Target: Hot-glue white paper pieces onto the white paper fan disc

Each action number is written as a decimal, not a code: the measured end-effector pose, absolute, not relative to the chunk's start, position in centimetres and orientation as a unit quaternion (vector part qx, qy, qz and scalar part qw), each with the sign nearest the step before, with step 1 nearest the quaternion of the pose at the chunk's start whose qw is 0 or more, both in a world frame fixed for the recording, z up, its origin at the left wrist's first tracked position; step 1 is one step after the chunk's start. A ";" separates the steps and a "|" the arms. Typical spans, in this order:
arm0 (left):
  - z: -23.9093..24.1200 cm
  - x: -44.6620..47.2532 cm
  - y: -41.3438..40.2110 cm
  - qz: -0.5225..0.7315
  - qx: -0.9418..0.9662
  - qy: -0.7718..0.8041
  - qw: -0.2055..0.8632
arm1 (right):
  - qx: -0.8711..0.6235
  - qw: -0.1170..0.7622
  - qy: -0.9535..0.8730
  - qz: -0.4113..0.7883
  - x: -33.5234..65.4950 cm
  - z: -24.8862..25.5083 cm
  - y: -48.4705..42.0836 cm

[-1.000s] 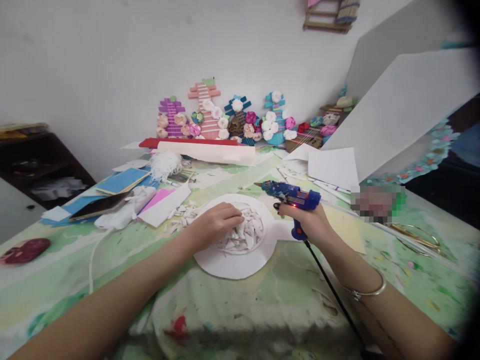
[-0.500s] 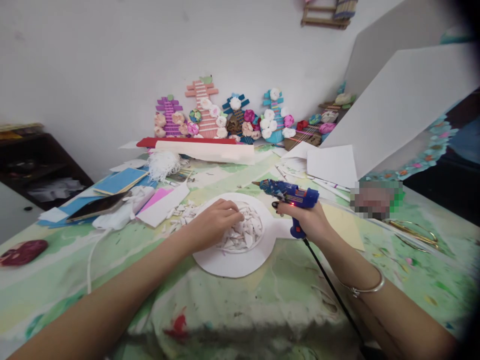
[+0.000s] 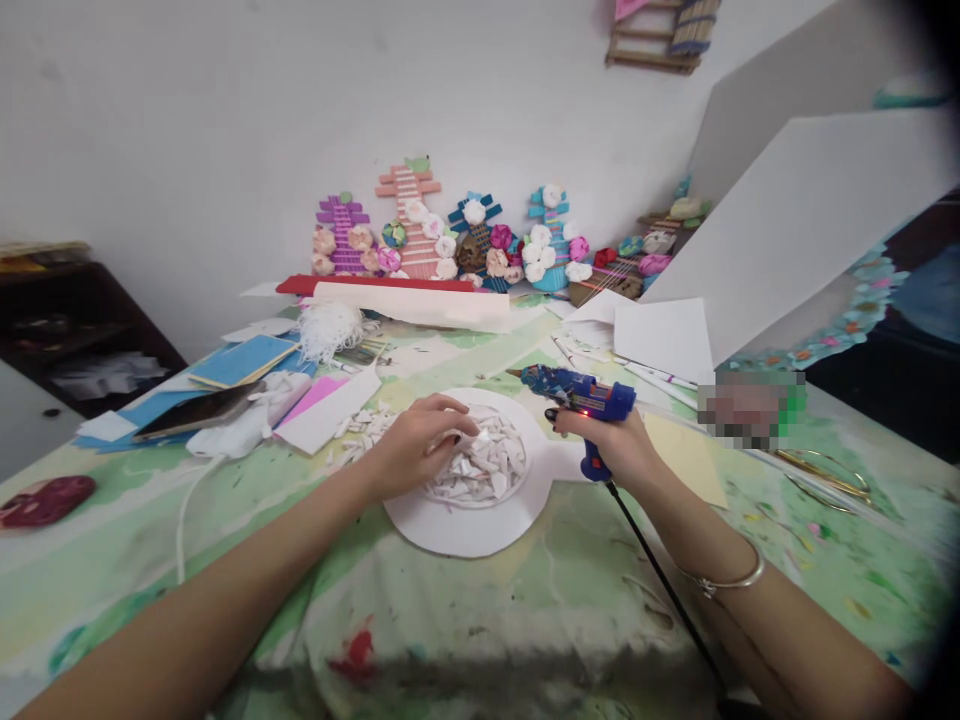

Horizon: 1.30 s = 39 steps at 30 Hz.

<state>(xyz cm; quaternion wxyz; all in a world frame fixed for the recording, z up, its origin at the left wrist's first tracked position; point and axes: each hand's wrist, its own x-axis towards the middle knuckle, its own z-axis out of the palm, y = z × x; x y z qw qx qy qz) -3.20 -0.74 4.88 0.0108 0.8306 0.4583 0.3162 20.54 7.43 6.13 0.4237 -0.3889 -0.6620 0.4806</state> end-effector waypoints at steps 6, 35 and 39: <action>5.6 -2.5 -2.0 0.250 0.886 0.390 0.003 | -0.411 0.411 -0.661 0.475 20.4 5.8 7.5; 5.0 -3.4 -1.8 0.175 0.881 0.437 -0.051 | -0.386 0.402 -0.672 0.487 20.3 5.8 7.4; 5.3 -2.9 -2.0 0.158 0.883 0.437 -0.067 | -0.396 0.401 -0.663 0.492 20.3 5.8 7.4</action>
